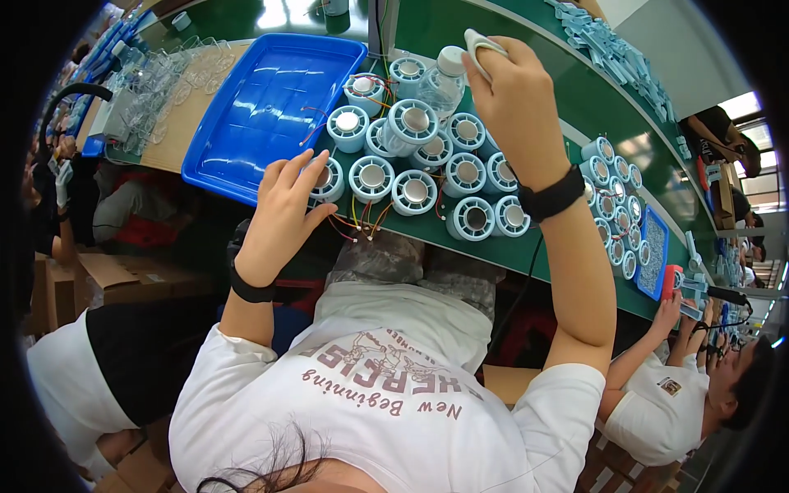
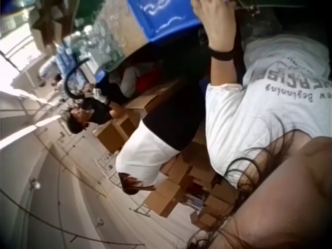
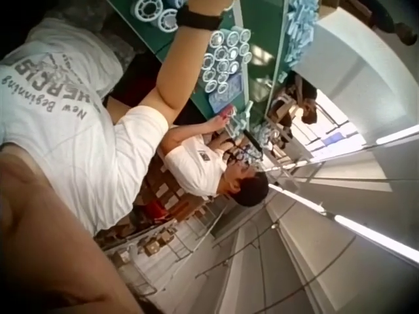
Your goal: The person picks up a motor, wipes the casing with a cloth, and places it into a box, repeating the process with several more motors.
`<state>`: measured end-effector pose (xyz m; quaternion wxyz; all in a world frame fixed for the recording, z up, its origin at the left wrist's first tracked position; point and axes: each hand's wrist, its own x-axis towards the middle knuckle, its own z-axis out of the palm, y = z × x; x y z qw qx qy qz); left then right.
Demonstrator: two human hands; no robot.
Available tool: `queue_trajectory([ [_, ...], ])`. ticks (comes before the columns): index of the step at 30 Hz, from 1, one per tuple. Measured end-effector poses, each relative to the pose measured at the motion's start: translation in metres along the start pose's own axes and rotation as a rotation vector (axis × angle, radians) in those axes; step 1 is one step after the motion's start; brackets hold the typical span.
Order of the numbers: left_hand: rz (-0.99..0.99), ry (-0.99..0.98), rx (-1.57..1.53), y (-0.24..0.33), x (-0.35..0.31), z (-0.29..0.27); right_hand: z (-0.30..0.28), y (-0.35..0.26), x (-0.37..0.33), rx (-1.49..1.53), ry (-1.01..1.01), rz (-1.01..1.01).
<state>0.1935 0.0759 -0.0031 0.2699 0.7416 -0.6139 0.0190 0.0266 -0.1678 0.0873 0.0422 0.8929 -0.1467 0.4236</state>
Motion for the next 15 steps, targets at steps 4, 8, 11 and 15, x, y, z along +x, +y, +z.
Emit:
queue_trajectory([
  [4, -0.023, -0.003, -0.085, -0.008, 0.000, 0.008, 0.012, -0.005, -0.004, 0.022, -0.069, -0.006],
  [8, -0.025, 0.051, -0.101, -0.009, 0.001, 0.013, 0.022, -0.011, -0.006, 0.008, -0.144, 0.066],
  [11, -0.035, 0.050, -0.130, -0.008, 0.003, 0.014, 0.032, -0.004, -0.008, 0.004, -0.106, 0.092],
  [15, -0.080, 0.052, -0.187, -0.008, 0.004, 0.006, 0.030, 0.016, -0.004, 0.018, 0.051, 0.092],
])
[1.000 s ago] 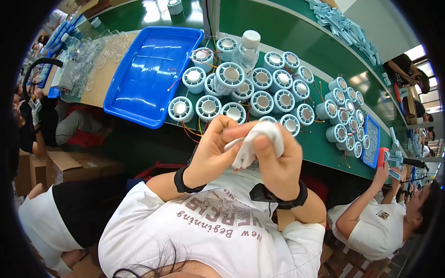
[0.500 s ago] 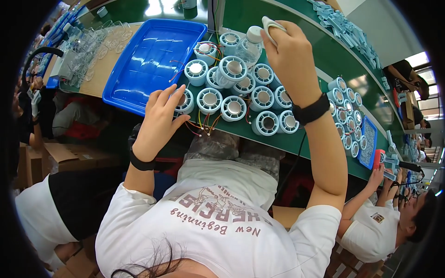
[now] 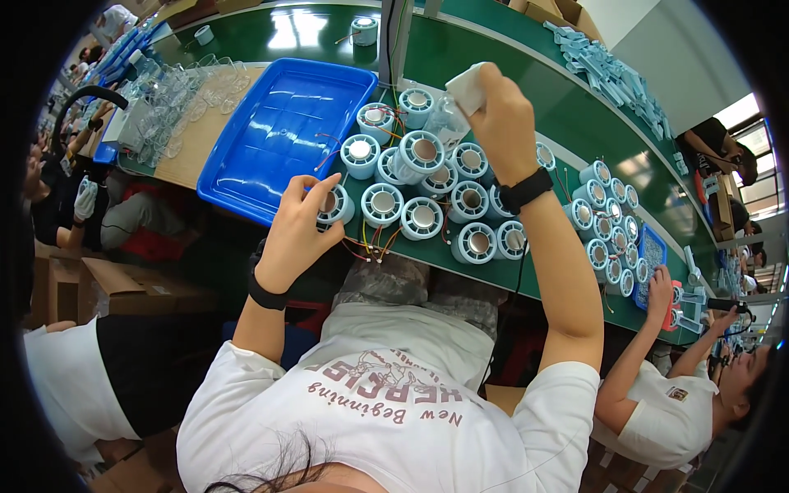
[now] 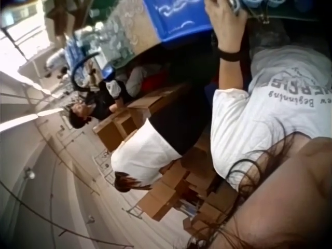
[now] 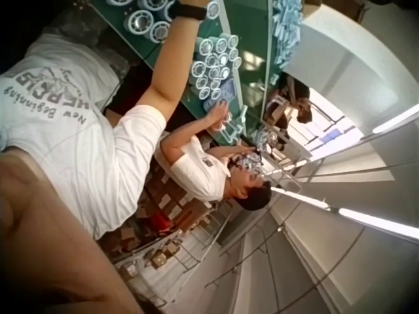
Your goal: The person picks up a motor, wipes the casing with a cloth, and places it into a box, repeating the process with several more motors.
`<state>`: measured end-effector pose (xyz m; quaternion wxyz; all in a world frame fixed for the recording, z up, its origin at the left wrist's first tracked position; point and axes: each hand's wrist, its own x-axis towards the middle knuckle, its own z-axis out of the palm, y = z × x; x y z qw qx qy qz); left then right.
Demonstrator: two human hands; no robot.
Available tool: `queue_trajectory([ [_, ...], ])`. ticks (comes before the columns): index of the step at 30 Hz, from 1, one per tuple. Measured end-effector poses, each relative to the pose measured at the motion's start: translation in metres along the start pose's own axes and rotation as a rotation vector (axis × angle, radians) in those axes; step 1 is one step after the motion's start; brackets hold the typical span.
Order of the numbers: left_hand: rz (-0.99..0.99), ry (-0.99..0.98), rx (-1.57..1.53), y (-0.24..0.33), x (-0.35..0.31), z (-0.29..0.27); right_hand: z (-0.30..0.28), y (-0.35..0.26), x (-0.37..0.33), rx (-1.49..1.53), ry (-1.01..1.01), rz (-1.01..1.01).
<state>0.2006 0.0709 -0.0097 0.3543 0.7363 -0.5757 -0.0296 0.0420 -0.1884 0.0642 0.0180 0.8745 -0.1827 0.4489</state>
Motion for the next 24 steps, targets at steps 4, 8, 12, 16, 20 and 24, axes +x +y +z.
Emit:
queue_trajectory([
  [4, -0.044, 0.033, -0.038, -0.002, 0.000, -0.004, -0.027, 0.010, 0.024, -0.060, 0.177, 0.067],
  [8, -0.108, 0.070, -0.156, -0.001, 0.001, -0.011, -0.054, 0.040, 0.043, 0.099, 0.326, 0.318],
  [12, -0.171, 0.137, -0.216, -0.002, -0.001, -0.019, -0.068, 0.090, 0.036, 0.656, 0.278, 0.890],
  [16, -0.341, 0.221, -0.570, 0.000, -0.003, -0.024, -0.050, 0.111, 0.014, 1.454, -0.037, 1.254],
  [20, -0.362, 0.319, -0.912, -0.001, -0.010, -0.026, -0.046, 0.107, 0.008, 1.933, -0.168, 1.395],
  [24, -0.268, 0.360, -1.108, 0.012, -0.008, -0.034, -0.049, 0.090, 0.026, 1.957, 0.008, 1.524],
])
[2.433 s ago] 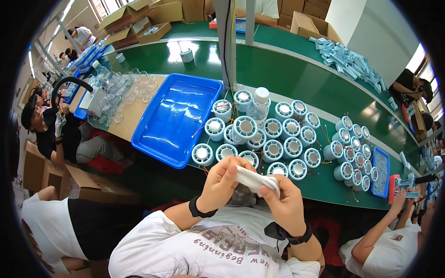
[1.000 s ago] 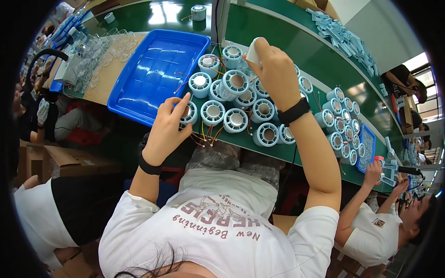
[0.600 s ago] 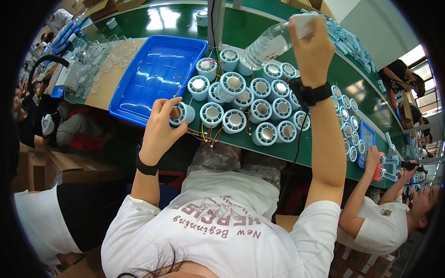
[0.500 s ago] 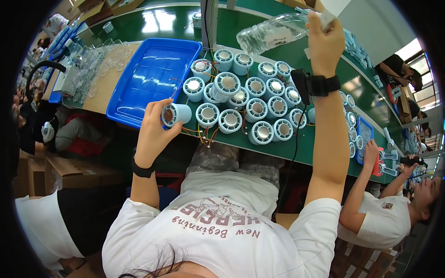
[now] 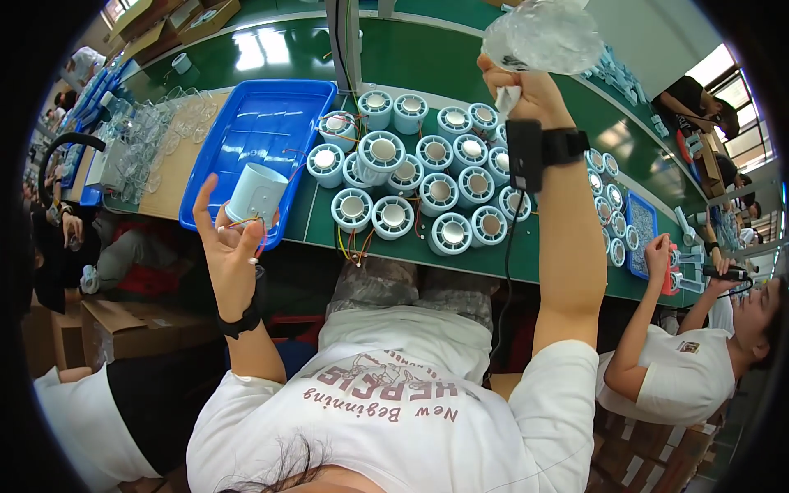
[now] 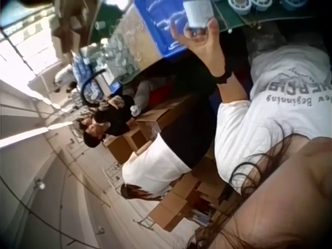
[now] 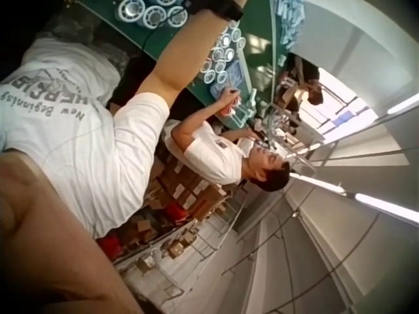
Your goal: The person picks up a motor, wipes the casing with a cloth, and places it into a box, repeating the process with several more motors.
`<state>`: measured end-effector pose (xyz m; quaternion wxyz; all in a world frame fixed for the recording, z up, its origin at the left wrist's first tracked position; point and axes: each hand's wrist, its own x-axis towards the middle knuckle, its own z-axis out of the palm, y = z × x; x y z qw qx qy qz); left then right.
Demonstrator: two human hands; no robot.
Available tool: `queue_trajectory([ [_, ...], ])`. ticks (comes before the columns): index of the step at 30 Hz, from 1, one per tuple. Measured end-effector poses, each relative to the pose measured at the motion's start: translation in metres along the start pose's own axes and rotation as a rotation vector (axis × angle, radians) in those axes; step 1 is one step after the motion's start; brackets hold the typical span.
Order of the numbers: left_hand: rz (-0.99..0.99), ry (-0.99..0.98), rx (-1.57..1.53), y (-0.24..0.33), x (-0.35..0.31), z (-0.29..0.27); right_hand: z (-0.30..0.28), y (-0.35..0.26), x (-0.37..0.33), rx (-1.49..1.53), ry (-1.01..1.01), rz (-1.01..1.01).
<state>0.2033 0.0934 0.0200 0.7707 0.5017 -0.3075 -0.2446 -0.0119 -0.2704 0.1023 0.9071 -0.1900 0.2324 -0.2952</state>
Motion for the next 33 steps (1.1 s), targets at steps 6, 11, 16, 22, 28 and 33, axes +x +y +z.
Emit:
queue_trajectory([
  [6, 0.017, -0.117, -0.130, -0.009, -0.002, 0.005, -0.012, 0.003, 0.022, -0.816, 0.215, -0.684],
  [11, -0.080, -0.133, -0.274, -0.004, -0.006, 0.012, 0.020, 0.011, 0.026, -1.601, 0.311, -1.611],
  [16, -0.274, -0.244, -0.511, -0.007, 0.000, 0.017, -0.003, 0.022, 0.059, -1.907, 0.122, -1.694],
  [22, -0.414, -0.310, -0.598, -0.009, 0.000, 0.021, -0.030, 0.041, 0.069, -1.947, 0.062, -1.554],
  [28, -0.434, -0.359, -0.665, -0.014, -0.001, 0.028, -0.028, 0.040, 0.064, -1.932, 0.008, -1.609],
  [33, -0.538, -0.443, -0.782, -0.012, -0.003, 0.033, -0.032, 0.027, 0.054, -2.047, 0.200, -1.646],
])
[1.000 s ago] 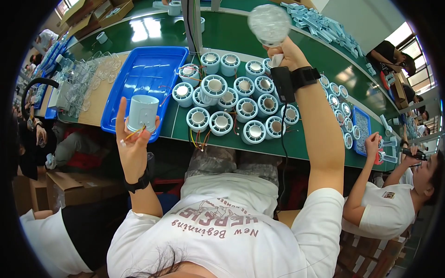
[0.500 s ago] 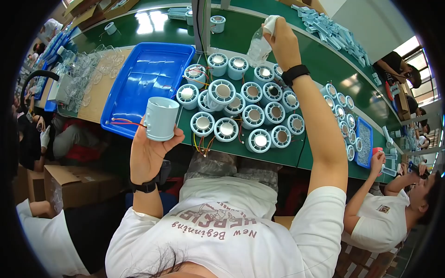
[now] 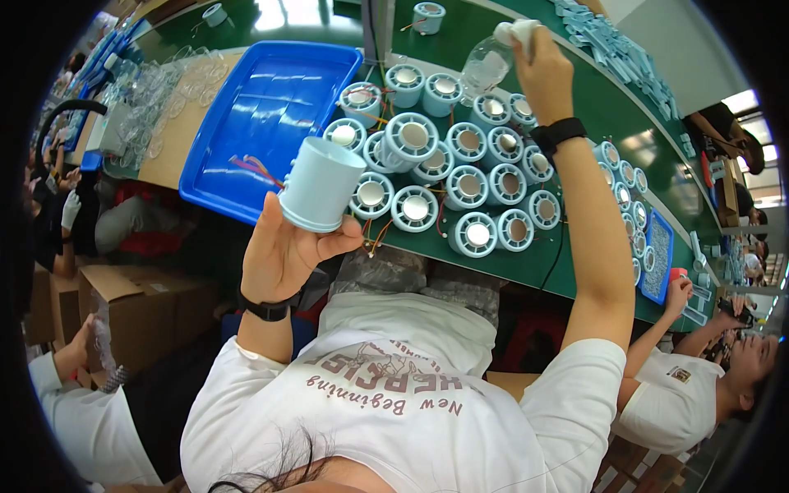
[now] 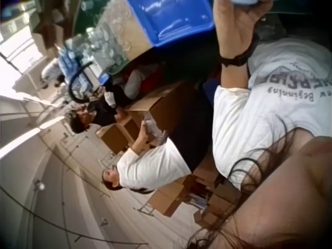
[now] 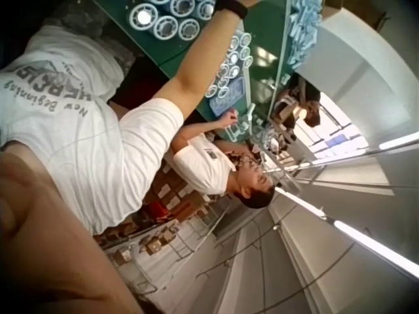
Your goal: The person picks up a motor, wipes the casing with a cloth, and places it into a box, repeating the process with several more motors.
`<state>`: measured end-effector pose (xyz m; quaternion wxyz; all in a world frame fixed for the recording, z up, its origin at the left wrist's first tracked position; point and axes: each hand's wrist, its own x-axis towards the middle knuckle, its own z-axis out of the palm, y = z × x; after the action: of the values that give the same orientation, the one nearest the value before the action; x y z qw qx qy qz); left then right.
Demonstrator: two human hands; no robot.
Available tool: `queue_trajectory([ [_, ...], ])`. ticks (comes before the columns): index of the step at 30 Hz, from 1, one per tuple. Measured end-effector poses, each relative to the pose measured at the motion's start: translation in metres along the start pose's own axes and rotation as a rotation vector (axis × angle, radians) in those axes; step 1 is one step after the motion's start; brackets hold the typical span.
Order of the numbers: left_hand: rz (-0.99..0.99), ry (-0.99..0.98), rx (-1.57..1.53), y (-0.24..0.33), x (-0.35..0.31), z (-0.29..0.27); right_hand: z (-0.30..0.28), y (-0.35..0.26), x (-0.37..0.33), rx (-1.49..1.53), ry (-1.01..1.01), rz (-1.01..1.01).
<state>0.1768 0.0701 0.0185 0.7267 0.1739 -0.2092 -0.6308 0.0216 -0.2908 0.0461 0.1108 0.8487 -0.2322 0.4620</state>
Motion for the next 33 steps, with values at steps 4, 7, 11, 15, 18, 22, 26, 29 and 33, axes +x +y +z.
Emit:
queue_trajectory([
  [4, -0.023, 0.015, -0.042, -0.004, 0.003, 0.013, -0.030, -0.020, -0.001, -0.074, 0.117, -0.016],
  [7, -0.049, 0.025, -0.015, -0.005, 0.001, 0.016, -0.075, -0.081, -0.009, 0.320, 0.074, 0.002],
  [11, -0.095, -0.001, 0.022, -0.012, 0.000, 0.015, -0.137, -0.149, -0.039, 0.651, -0.420, -0.146],
  [15, -0.120, 0.014, 0.081, -0.018, 0.000, 0.021, -0.143, -0.172, -0.051, 0.642, -0.496, -0.311],
  [18, -0.127, 0.045, 0.115, -0.022, 0.001, 0.028, -0.152, -0.179, -0.056, 0.518, -0.526, -0.396],
  [22, -0.135, 0.049, 0.123, -0.028, 0.001, 0.028, -0.162, -0.178, -0.055, 0.481, -0.684, -0.329],
  [26, -0.140, -0.006, 0.107, -0.032, -0.001, 0.020, -0.157, -0.168, -0.058, 0.371, -0.680, -0.218],
  [29, -0.140, -0.012, 0.135, -0.033, -0.005, 0.018, -0.141, -0.152, -0.066, 0.237, -0.573, -0.153],
  [33, -0.084, -0.081, 0.158, -0.034, -0.011, 0.018, -0.138, -0.136, -0.072, 0.256, -0.391, -0.063],
])
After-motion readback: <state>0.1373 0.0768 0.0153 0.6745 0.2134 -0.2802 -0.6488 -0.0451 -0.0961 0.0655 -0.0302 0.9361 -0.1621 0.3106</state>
